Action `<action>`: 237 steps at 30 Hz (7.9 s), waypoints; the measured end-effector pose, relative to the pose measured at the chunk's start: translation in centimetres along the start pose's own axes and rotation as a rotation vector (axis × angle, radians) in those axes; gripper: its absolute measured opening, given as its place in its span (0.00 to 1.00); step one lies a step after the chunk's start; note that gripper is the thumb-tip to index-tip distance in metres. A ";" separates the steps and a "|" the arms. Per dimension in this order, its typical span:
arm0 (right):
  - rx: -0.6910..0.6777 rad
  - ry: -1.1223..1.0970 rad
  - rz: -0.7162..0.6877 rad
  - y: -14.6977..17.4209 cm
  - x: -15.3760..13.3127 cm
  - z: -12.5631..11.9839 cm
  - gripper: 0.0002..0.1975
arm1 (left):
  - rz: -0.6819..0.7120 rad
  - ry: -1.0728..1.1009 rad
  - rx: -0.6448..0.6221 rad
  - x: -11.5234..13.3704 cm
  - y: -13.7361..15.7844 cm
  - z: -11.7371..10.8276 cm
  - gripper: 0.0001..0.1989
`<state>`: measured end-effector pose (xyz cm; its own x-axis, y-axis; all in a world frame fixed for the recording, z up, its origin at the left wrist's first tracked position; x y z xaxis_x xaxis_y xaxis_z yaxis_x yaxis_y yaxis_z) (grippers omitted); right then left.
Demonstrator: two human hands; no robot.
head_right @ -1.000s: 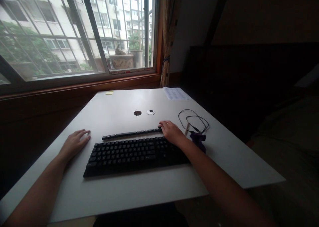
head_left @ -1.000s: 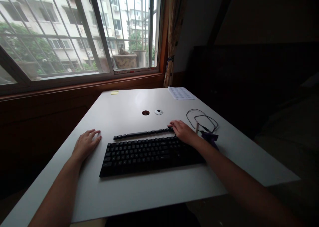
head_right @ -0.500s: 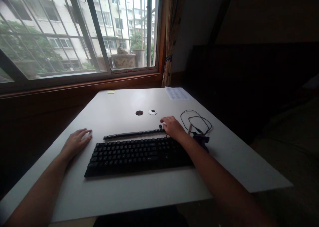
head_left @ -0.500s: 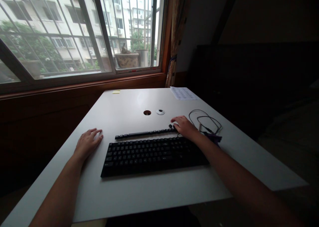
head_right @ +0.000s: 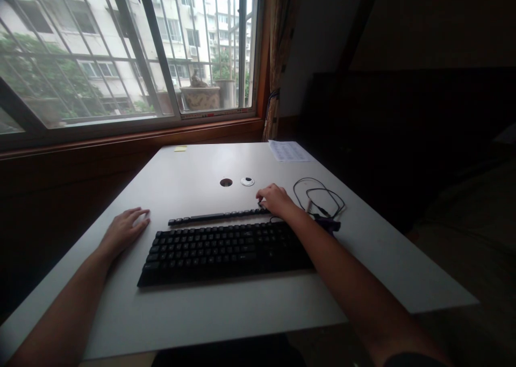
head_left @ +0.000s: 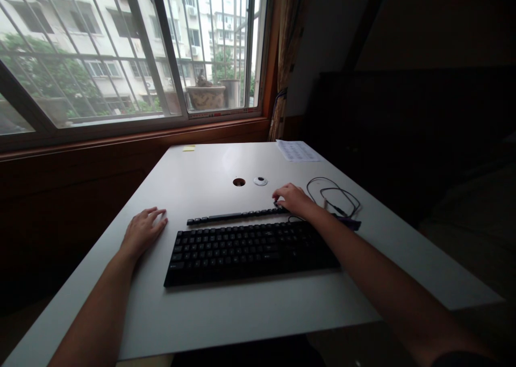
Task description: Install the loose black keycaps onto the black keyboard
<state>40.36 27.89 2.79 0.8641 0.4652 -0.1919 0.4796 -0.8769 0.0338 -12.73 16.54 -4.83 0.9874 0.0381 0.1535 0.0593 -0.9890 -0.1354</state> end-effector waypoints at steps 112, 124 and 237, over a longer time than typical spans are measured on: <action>0.403 -0.089 -0.297 20.9 -1.2 4.0 0.11 | -0.023 -0.027 -0.043 0.2 -0.1 -0.4 0.34; 0.422 -0.065 -0.276 20.8 -1.6 3.6 0.07 | -0.004 -0.016 -0.046 0.3 -0.1 -0.4 0.34; -0.010 -0.045 -0.081 4.7 2.2 1.1 0.19 | -0.010 -0.016 -0.024 0.1 0.0 0.0 0.30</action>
<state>44.39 24.66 1.46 0.8147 0.5289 -0.2379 0.5497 -0.8350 0.0259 -12.64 16.52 -4.78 0.9890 0.0503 0.1394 0.0659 -0.9917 -0.1101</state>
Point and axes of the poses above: each hand's wrist, its own y-axis away from the middle knuckle, its own z-axis out of the palm, x = y × z, the point moved 4 cm from there along -y, towards the middle knuckle, and after that the axes turned 12 degrees about -x, right-handed, at the moved point
